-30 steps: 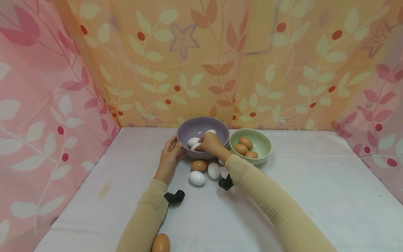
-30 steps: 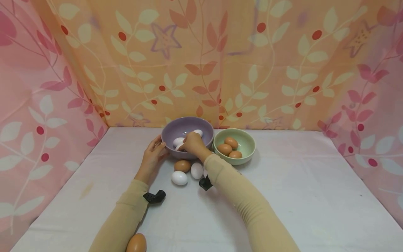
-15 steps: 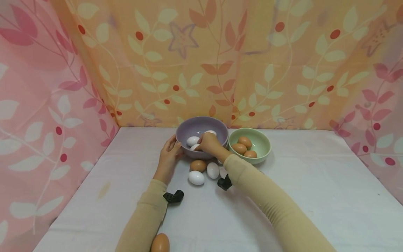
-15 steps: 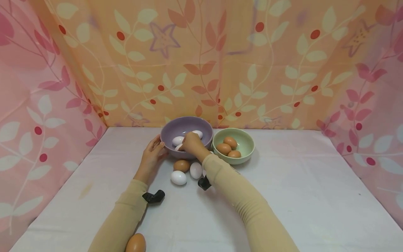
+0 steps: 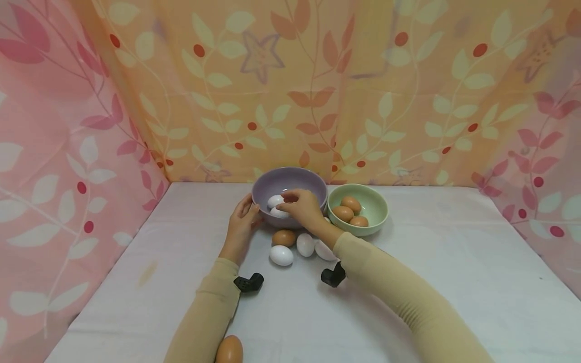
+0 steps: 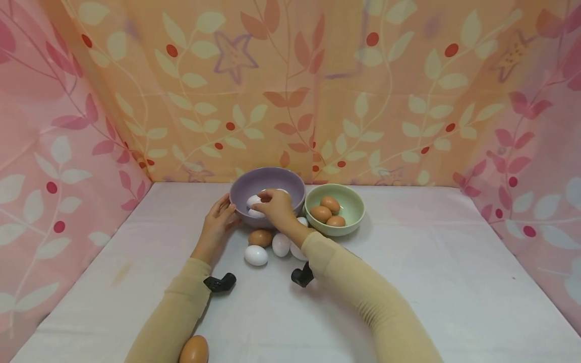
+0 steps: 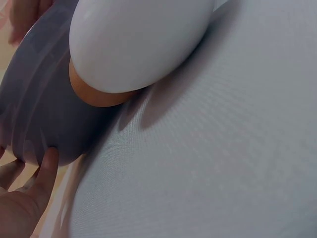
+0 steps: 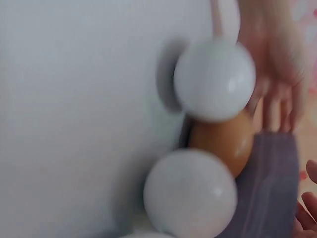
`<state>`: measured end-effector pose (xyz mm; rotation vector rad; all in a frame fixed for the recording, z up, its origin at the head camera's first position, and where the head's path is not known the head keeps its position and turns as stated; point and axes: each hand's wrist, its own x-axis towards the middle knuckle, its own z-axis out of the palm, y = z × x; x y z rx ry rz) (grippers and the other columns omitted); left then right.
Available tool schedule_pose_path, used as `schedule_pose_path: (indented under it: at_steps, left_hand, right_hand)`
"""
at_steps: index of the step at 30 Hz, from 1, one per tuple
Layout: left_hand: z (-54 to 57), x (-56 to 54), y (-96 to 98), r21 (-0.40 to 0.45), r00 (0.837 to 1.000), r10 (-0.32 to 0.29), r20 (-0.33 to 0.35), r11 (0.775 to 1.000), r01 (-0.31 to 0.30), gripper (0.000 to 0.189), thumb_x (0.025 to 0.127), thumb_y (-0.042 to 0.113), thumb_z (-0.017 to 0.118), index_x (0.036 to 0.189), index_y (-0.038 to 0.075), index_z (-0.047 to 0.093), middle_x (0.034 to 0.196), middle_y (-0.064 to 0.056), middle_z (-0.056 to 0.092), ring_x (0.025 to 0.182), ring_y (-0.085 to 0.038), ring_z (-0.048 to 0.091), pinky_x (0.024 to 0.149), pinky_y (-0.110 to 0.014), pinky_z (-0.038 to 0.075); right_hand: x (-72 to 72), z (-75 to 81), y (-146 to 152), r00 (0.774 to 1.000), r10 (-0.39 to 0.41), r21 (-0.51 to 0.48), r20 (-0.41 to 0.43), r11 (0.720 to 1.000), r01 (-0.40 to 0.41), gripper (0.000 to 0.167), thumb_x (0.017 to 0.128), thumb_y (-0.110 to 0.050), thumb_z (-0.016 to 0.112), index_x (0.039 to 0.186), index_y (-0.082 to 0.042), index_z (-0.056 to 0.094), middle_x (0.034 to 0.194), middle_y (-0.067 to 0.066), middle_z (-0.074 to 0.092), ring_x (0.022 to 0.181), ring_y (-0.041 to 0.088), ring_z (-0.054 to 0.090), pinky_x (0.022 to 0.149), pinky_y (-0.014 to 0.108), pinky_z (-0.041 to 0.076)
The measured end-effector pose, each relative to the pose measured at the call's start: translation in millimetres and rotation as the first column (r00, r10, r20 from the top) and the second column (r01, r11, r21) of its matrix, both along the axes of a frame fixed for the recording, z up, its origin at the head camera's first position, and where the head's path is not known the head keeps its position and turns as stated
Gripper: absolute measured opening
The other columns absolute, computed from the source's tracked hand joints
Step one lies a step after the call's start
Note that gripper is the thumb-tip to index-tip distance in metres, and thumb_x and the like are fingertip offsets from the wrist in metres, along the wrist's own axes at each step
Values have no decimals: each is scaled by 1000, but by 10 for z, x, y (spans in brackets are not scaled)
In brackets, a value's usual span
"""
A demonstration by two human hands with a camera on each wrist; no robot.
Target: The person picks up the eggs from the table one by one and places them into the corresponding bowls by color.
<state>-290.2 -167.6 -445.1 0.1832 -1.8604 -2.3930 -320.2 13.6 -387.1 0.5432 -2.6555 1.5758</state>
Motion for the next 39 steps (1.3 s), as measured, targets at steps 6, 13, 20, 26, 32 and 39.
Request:
schedule_pose_path:
  at_steps: [6, 13, 20, 26, 32, 39]
  left_hand:
    - [10, -7, 2, 15, 1000, 2, -25, 1000, -2, 57, 103, 17, 54, 156, 13, 32, 163, -6, 30, 144, -21, 38, 113, -48, 39]
    - [14, -8, -2, 5, 1000, 18, -13, 1000, -18, 56, 103, 17, 54, 155, 14, 33, 163, -4, 30, 144, -18, 38, 111, -46, 42]
    - [16, -4, 3, 7, 1000, 24, -17, 1000, -23, 56, 103, 17, 54, 155, 13, 33, 163, -5, 30, 144, -19, 39, 111, -46, 42]
    - [3, -6, 4, 2, 1000, 19, -22, 1000, -19, 56, 103, 17, 54, 155, 13, 34, 164, -4, 30, 145, -18, 38, 111, -47, 41]
    - [-10, -11, 11, -4, 1000, 24, 1, 1000, -24, 55, 103, 19, 55, 154, 16, 35, 163, -2, 31, 144, -15, 39, 109, -43, 43]
    - [3, -4, 23, 3, 1000, 25, 7, 1000, -25, 56, 103, 19, 55, 155, 17, 35, 163, -1, 31, 143, -14, 40, 111, -43, 42]
  right_hand:
    - [328, 81, 172, 991, 81, -132, 107, 989, -66, 43, 81, -19, 82, 120, -4, 70, 119, 16, 72, 112, 23, 69, 93, 31, 56]
    - [750, 106, 351, 975, 153, -186, 161, 975, -122, 44, 82, -20, 81, 123, -8, 69, 121, 13, 72, 110, 19, 68, 88, 24, 55]
    - [1076, 39, 434, 956, 224, -186, 188, 964, -190, 46, 80, -23, 83, 122, -7, 69, 117, 12, 73, 113, 20, 66, 86, 24, 55]
    - [1295, -142, 405, 917, 310, -219, 252, 941, -258, 48, 80, -19, 83, 121, 0, 68, 118, 18, 72, 114, 22, 67, 86, 20, 53]
    - [1463, -294, 342, 883, 350, -205, 314, 933, -297, 49, 77, -17, 84, 120, -1, 69, 117, 15, 72, 108, 17, 69, 82, 16, 51]
    - [1569, -372, 273, 851, 363, -204, 380, 930, -305, 45, 72, -13, 87, 114, -3, 72, 110, 10, 75, 103, 17, 71, 77, 17, 52]
